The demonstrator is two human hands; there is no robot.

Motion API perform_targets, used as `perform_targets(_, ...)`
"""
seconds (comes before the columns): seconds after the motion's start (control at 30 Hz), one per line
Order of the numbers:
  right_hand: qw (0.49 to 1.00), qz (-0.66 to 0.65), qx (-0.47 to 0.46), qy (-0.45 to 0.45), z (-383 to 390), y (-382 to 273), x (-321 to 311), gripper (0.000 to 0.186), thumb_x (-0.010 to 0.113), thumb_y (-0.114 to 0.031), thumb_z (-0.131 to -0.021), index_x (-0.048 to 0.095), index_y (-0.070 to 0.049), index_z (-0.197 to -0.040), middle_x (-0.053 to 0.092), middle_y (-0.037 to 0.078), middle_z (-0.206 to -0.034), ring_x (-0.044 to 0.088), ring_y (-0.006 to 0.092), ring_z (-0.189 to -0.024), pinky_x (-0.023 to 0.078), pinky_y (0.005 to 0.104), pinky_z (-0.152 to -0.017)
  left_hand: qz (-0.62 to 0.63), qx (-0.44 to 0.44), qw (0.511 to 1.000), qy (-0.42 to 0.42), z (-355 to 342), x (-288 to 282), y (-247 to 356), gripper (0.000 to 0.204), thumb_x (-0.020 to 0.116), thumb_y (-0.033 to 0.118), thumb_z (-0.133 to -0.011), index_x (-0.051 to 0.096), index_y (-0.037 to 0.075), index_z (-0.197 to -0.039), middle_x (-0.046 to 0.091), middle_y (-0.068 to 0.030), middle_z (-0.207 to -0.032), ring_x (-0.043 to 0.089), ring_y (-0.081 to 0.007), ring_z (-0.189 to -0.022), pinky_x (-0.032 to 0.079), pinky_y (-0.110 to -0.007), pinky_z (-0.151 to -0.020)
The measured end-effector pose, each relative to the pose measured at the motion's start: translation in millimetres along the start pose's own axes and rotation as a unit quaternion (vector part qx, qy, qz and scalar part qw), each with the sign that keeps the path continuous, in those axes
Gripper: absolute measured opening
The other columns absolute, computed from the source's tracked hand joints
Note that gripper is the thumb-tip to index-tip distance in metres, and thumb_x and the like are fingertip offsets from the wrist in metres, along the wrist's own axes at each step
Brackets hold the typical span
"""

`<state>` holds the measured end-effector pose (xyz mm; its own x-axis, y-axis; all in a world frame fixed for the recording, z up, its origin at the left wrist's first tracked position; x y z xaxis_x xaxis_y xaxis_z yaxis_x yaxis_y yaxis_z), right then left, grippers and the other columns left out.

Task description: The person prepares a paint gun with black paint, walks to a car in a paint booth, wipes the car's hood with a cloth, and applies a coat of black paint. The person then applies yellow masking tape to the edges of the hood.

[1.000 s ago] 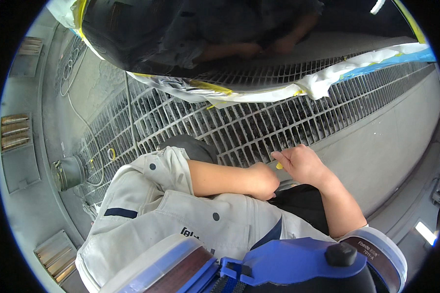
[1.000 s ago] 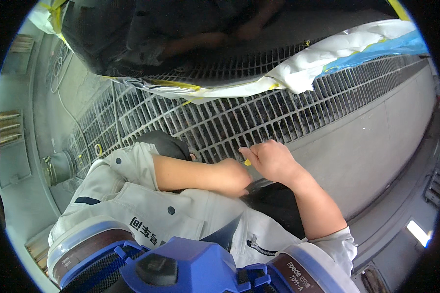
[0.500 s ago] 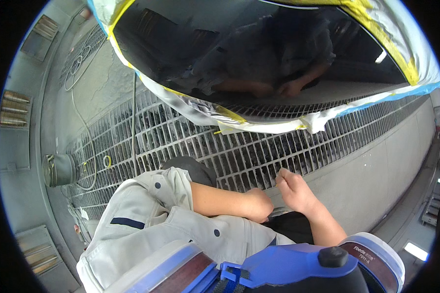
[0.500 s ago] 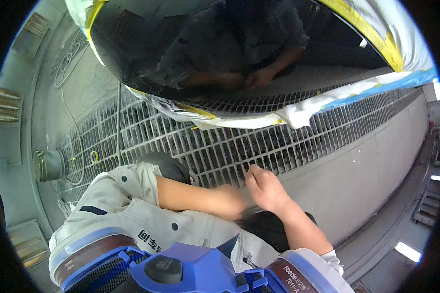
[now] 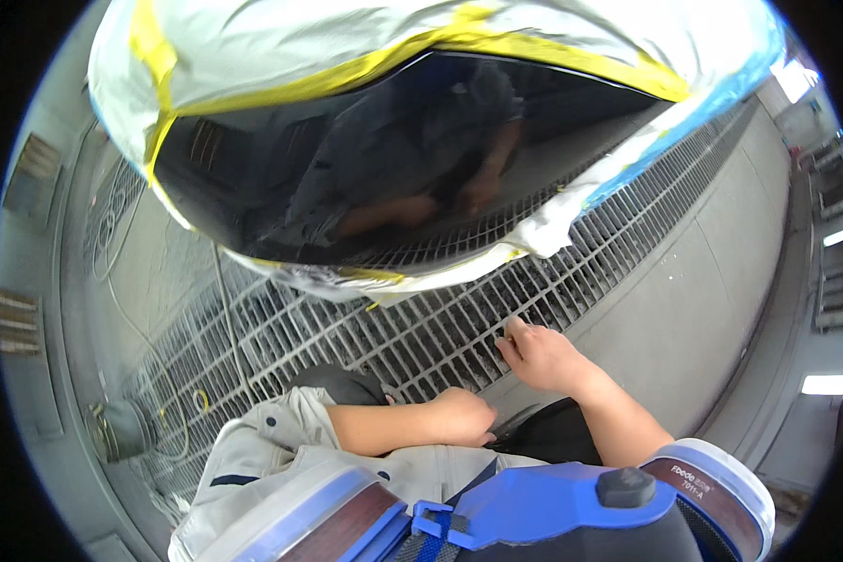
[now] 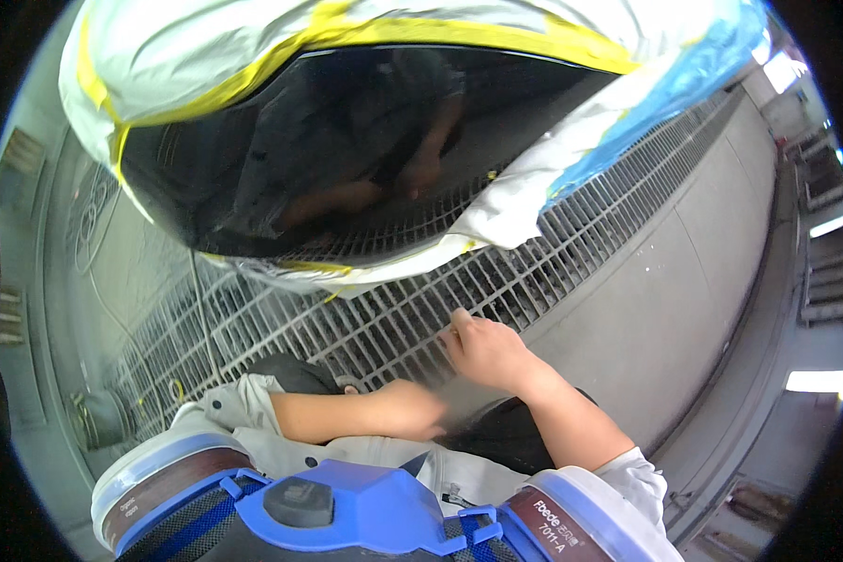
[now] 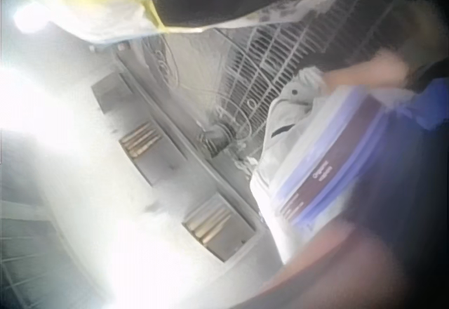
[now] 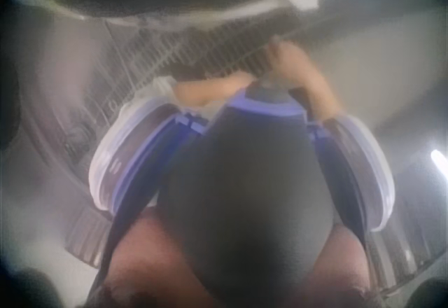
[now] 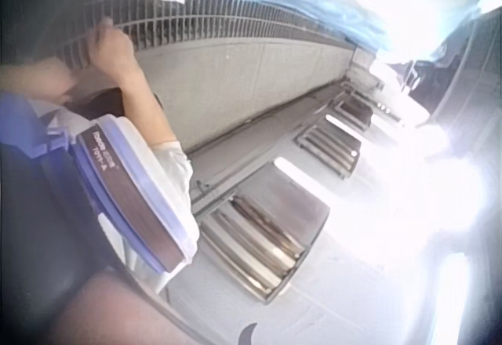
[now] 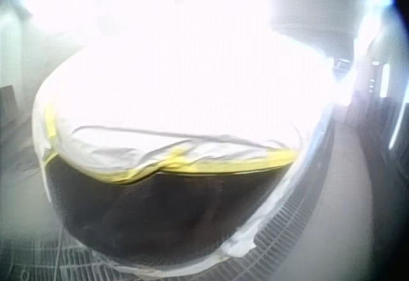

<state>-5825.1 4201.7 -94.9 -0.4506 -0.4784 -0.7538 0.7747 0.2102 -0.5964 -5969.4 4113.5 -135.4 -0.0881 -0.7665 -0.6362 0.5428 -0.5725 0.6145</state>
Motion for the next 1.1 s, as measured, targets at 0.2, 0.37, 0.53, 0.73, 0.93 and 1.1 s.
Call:
perform_targets(0.2,0.996,0.055,0.067,0.018,13.0,19.8,-36.8,0.032,0.065,-0.031,-0.1,0.07,-0.004,-0.086,0.073,0.02,-0.081,0.07,0.0427,-0.077,0.055,0.0513,-0.069,0.003,-0.011,1.0,-0.024,-4.1,2.5,-2.6,0.045,0.067,0.046,-0.097,0.07,0.001,-0.096,0.073,-0.0229,-0.086,0.073,-0.0435,-0.081,0.06,-0.055,-0.072)
perform_targets(0.37,0.981,0.091,0.163,0.056,23.8,53.7,-47.1,0.042,0.058,-0.038,-0.102,0.076,-0.005,-0.084,0.075,0.019,-0.082,0.073,0.0415,-0.08,0.059,0.0526,-0.077,-0.001,-0.002,0.999,-0.043,-10.7,2.3,-2.5,0.046,0.065,0.047,-0.098,0.07,0.001,-0.095,0.073,-0.0222,-0.085,0.072,-0.0441,-0.08,0.059,-0.055,-0.071)
perform_targets(0.53,0.959,0.125,0.22,0.128,33.8,88.2,-54.7,0.029,0.061,-0.03,-0.099,0.075,-0.006,-0.094,0.076,0.018,-0.087,0.073,0.041,-0.083,0.059,0.0519,-0.076,0.008,0.001,0.999,-0.053,-20.4,-5.2,1.9,0.048,0.064,0.048,-0.098,0.069,0.001,-0.094,0.073,-0.0223,-0.085,0.071,-0.0447,-0.079,0.058,-0.055,-0.072)
perform_targets(0.73,0.966,0.036,0.249,0.064,34.6,86.5,-76.4,0.036,0.073,-0.031,-0.094,0.064,-0.005,-0.071,0.075,0.014,-0.082,0.072,0.0381,-0.081,0.059,0.0496,-0.073,-0.006,0.003,0.997,-0.073,-36.8,-7.9,1.0,0.048,0.065,0.045,-0.098,0.068,-0.003,-0.099,0.073,-0.0231,-0.084,0.073,-0.0437,-0.081,0.059,-0.054,-0.072)
perform_targets(0.93,0.979,-0.019,0.066,0.193,37.2,61.6,-79.3,0.014,0.066,-0.02,-0.098,0.067,-0.013,-0.11,0.065,0.012,-0.096,0.07,0.0361,-0.089,0.058,0.046,-0.075,-0.009,-0.035,0.995,-0.088,-49.3,-5.7,-0.3,0.044,0.063,0.045,-0.099,0.071,0.001,-0.096,0.073,-0.0233,-0.091,0.072,-0.0435,-0.085,0.058,-0.055,-0.076)
perform_targets(1.1,0.985,-0.047,0.158,0.058,42.8,62.7,-51.6,0.04,0.07,-0.026,-0.096,0.065,-0.016,-0.134,0.069,0.014,-0.114,0.07,0.0379,-0.105,0.059,0.0465,-0.088,0.087,-0.09,0.985,-0.116,-56.2,8.5,3.4,0.029,0.058,0.03,-0.097,0.072,0.004,-0.101,0.074,-0.0226,-0.095,0.072,-0.0446,-0.094,0.057,-0.057,-0.082)
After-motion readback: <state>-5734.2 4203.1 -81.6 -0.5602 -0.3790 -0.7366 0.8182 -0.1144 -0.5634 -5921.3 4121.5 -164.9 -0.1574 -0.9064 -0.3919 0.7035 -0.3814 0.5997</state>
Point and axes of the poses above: each hand's wrist, its own z-axis away from the middle knuckle, its own x-axis out of the palm, y = z × x, the point moved 4 cm from there along -z, towards the middle knuckle
